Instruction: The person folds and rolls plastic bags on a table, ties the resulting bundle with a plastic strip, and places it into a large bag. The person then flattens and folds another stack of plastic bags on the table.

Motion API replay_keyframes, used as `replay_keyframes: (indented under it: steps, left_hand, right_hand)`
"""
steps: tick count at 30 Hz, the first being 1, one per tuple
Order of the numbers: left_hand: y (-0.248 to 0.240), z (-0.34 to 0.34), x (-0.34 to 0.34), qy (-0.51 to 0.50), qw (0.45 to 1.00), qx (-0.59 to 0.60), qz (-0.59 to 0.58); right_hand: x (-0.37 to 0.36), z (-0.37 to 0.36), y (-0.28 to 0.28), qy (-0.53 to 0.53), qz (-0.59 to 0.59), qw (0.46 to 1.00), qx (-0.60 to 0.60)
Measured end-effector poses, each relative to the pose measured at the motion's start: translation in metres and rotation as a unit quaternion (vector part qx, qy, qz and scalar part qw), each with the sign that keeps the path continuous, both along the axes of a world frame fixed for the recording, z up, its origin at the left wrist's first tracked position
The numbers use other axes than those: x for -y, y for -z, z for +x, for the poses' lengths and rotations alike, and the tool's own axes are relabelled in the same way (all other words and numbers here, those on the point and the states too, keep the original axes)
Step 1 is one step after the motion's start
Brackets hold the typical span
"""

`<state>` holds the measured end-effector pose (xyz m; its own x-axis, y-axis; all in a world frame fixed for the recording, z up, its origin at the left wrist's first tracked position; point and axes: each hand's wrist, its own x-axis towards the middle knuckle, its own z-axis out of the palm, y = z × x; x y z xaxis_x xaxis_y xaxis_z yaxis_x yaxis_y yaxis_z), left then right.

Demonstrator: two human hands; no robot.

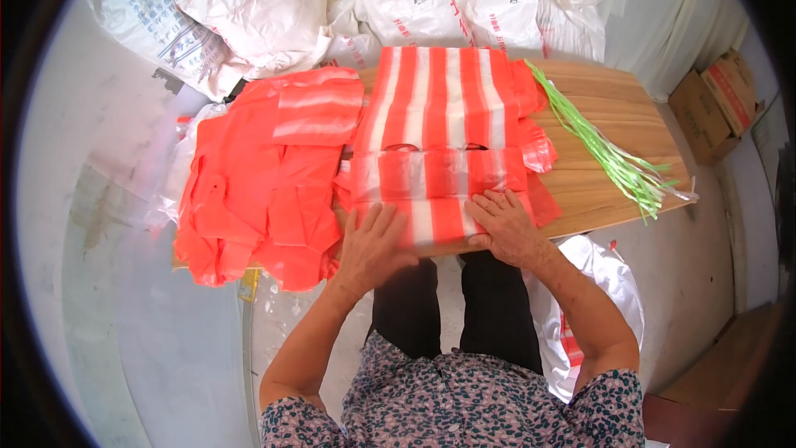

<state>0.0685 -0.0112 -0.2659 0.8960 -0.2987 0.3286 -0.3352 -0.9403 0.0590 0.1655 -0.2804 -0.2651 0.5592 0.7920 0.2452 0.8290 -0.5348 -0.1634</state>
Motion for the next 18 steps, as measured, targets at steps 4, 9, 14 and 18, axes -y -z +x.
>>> replay_keyframes:
  steps: [4,9,14,18]
  left_hand:
    - [-0.010,0.008,-0.002,0.007,0.999,-0.044,0.017]
    - [-0.015,0.012,-0.011,0.063,0.994,0.059,0.063]
    - [-0.025,0.015,-0.015,0.037,0.998,0.011,0.040]
    - [-0.018,0.016,-0.030,0.004,0.997,-0.077,0.007]
  right_hand:
    - [-0.005,-0.003,-0.012,-0.023,0.035,0.999,0.032]
    - [0.005,0.000,-0.013,-0.049,0.030,0.998,0.013]
    - [0.001,-0.001,-0.019,-0.029,-0.034,0.999,0.009]
    - [0.003,-0.004,-0.029,0.012,-0.076,0.994,-0.073]
